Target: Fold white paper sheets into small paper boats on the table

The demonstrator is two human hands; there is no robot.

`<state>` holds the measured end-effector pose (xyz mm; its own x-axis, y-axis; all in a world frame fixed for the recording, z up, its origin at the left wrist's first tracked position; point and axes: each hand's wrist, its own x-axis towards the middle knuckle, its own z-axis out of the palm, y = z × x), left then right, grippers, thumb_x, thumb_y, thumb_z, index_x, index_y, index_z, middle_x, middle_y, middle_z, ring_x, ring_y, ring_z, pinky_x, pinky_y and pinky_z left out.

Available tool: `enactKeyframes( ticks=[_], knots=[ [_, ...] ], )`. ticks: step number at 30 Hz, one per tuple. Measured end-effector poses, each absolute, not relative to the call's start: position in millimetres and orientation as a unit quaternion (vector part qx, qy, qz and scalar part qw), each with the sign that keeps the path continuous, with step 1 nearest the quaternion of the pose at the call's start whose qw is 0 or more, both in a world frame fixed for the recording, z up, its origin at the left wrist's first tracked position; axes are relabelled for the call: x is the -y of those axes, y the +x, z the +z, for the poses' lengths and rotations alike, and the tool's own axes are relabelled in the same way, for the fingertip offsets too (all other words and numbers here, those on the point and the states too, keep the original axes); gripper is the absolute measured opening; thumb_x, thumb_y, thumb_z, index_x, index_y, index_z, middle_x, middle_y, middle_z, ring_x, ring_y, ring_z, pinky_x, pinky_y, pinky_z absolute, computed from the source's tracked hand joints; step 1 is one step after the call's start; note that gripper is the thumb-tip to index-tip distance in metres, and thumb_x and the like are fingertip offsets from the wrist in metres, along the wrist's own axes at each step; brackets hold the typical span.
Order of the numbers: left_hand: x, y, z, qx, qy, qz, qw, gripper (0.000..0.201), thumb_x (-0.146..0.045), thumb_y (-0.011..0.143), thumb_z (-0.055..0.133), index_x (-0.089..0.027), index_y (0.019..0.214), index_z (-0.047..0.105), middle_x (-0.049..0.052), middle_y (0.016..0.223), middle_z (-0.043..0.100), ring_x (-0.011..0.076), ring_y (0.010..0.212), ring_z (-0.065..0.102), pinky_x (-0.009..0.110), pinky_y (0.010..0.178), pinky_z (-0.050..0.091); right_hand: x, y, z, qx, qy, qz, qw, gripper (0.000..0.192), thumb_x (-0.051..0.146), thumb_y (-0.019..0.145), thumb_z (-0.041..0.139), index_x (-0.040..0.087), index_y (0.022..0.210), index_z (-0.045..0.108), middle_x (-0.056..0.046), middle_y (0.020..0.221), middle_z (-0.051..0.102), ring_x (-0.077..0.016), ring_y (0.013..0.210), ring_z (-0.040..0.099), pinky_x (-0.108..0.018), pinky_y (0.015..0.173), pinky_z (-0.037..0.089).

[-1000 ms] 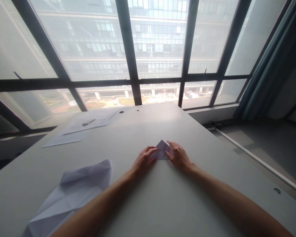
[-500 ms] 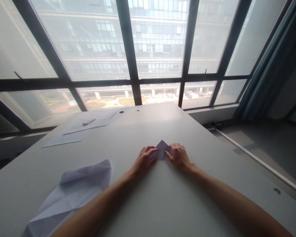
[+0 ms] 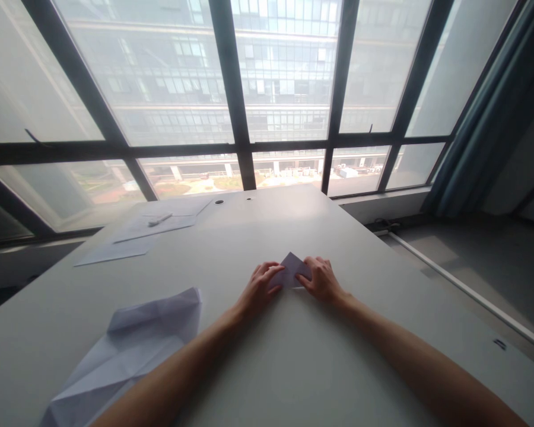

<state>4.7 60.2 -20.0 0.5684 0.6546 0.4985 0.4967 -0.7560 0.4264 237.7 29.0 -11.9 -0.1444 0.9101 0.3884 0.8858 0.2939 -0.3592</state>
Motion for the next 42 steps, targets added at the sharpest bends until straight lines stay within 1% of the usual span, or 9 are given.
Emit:
enactKeyframes(
  ticks=[5, 9, 12, 15, 20, 24, 31, 36, 42],
  knots=[
    [-59.9, 4.8, -20.4, -0.329, 0.876, 0.332, 0.121, 0.054, -0.011, 0.083, 0.069, -0.03, 0.13, 0.055, 0.005, 0.132, 0.053, 0.0266, 0.122, 0.051, 0.046, 0.105, 0.045, -29.3, 239.6, -12.2, 0.762, -0.57, 0.057, 0.303, 0.021, 0.032, 0.087, 0.065, 0.021, 0.103, 0.057, -0.007, 0.104, 0.067, -0.0227, 0.096, 0.061, -0.031, 0.084, 0.042],
    [-59.8, 4.7, -20.8, -0.332, 0.873, 0.336, 0.12, 0.053, -0.014, 0.083, 0.07, -0.03, 0.131, 0.054, 0.005, 0.133, 0.053, 0.0264, 0.122, 0.052, 0.045, 0.105, 0.045, -31.2, 240.4, -13.6, 0.764, -0.559, 0.074, 0.313, 0.02, 0.029, 0.086, 0.065, 0.022, 0.104, 0.058, -0.004, 0.097, 0.071, -0.022, 0.093, 0.065, -0.032, 0.087, 0.043],
    [-60.6, 3.7, -20.9, -0.369, 0.86, 0.335, 0.109, 0.057, -0.021, 0.084, 0.072, -0.029, 0.135, 0.051, 0.007, 0.129, 0.058, 0.0284, 0.118, 0.054, 0.046, 0.102, 0.045, -34.7, 241.7, -16.0, 0.758, -0.556, 0.09, 0.33, 0.018, 0.027, 0.087, 0.066, 0.023, 0.104, 0.06, -0.002, 0.094, 0.073, -0.0219, 0.091, 0.067, -0.035, 0.091, 0.042],
    [-61.7, 2.4, -20.4, -0.43, 0.842, 0.314, 0.088, 0.061, -0.029, 0.082, 0.076, -0.027, 0.137, 0.049, 0.007, 0.118, 0.065, 0.0304, 0.109, 0.058, 0.047, 0.095, 0.045, -37.7, 243.4, -18.6, 0.754, -0.54, 0.103, 0.358, 0.017, 0.025, 0.086, 0.067, 0.024, 0.101, 0.062, -0.002, 0.093, 0.074, -0.0222, 0.09, 0.068, -0.035, 0.092, 0.043],
    [-61.5, 2.4, -19.8, -0.481, 0.826, 0.288, 0.06, 0.052, -0.037, 0.081, 0.078, -0.022, 0.126, 0.056, 0.006, 0.102, 0.068, 0.0287, 0.098, 0.059, 0.04, 0.086, 0.045, -40.0, 245.1, -22.0, 0.742, -0.534, 0.121, 0.387, 0.02, 0.024, 0.081, 0.071, 0.023, 0.1, 0.065, -0.004, 0.091, 0.074, -0.0236, 0.087, 0.068, -0.035, 0.086, 0.046],
    [-61.6, 2.5, -20.8, -0.484, 0.815, 0.308, 0.075, 0.043, -0.035, 0.08, 0.078, -0.019, 0.115, 0.058, 0.006, 0.099, 0.067, 0.0264, 0.093, 0.06, 0.036, 0.082, 0.045, -41.2, 245.6, -23.2, 0.731, -0.54, 0.133, 0.396, 0.022, 0.024, 0.08, 0.072, 0.024, 0.101, 0.066, -0.005, 0.09, 0.074, -0.0236, 0.085, 0.068, -0.034, 0.081, 0.048],
    [-63.0, 1.7, -16.7, -0.478, 0.818, 0.309, 0.088, 0.024, -0.035, 0.081, 0.075, -0.02, 0.091, 0.058, 0.006, 0.093, 0.064, 0.026, 0.087, 0.06, 0.034, 0.077, 0.046, -41.2, 246.9, -21.4, 0.723, -0.548, 0.13, 0.399, 0.023, 0.021, 0.08, 0.071, 0.025, 0.102, 0.066, -0.004, 0.091, 0.075, -0.0236, 0.087, 0.068, -0.034, 0.082, 0.048],
    [-60.5, 2.6, -14.6, -0.444, 0.817, 0.348, 0.123, 0.012, -0.025, 0.086, 0.067, -0.02, 0.083, 0.057, 0.003, 0.093, 0.06, 0.0215, 0.084, 0.059, 0.03, 0.075, 0.046, -41.2, 247.5, -20.9, 0.717, -0.551, 0.143, 0.402, 0.024, 0.023, 0.082, 0.07, 0.025, 0.105, 0.066, -0.005, 0.095, 0.075, -0.0251, 0.091, 0.069, -0.036, 0.084, 0.049],
    [-60.6, 3.7, -17.5, -0.417, 0.814, 0.38, 0.138, 0.012, -0.024, 0.089, 0.064, -0.02, 0.081, 0.057, 0.002, 0.09, 0.057, 0.0181, 0.078, 0.057, 0.027, 0.072, 0.045, -41.2, 247.6, -21.4, 0.707, -0.554, 0.162, 0.409, 0.024, 0.027, 0.082, 0.07, 0.025, 0.106, 0.068, -0.006, 0.096, 0.075, -0.0268, 0.093, 0.069, -0.037, 0.082, 0.051]
  ],
)
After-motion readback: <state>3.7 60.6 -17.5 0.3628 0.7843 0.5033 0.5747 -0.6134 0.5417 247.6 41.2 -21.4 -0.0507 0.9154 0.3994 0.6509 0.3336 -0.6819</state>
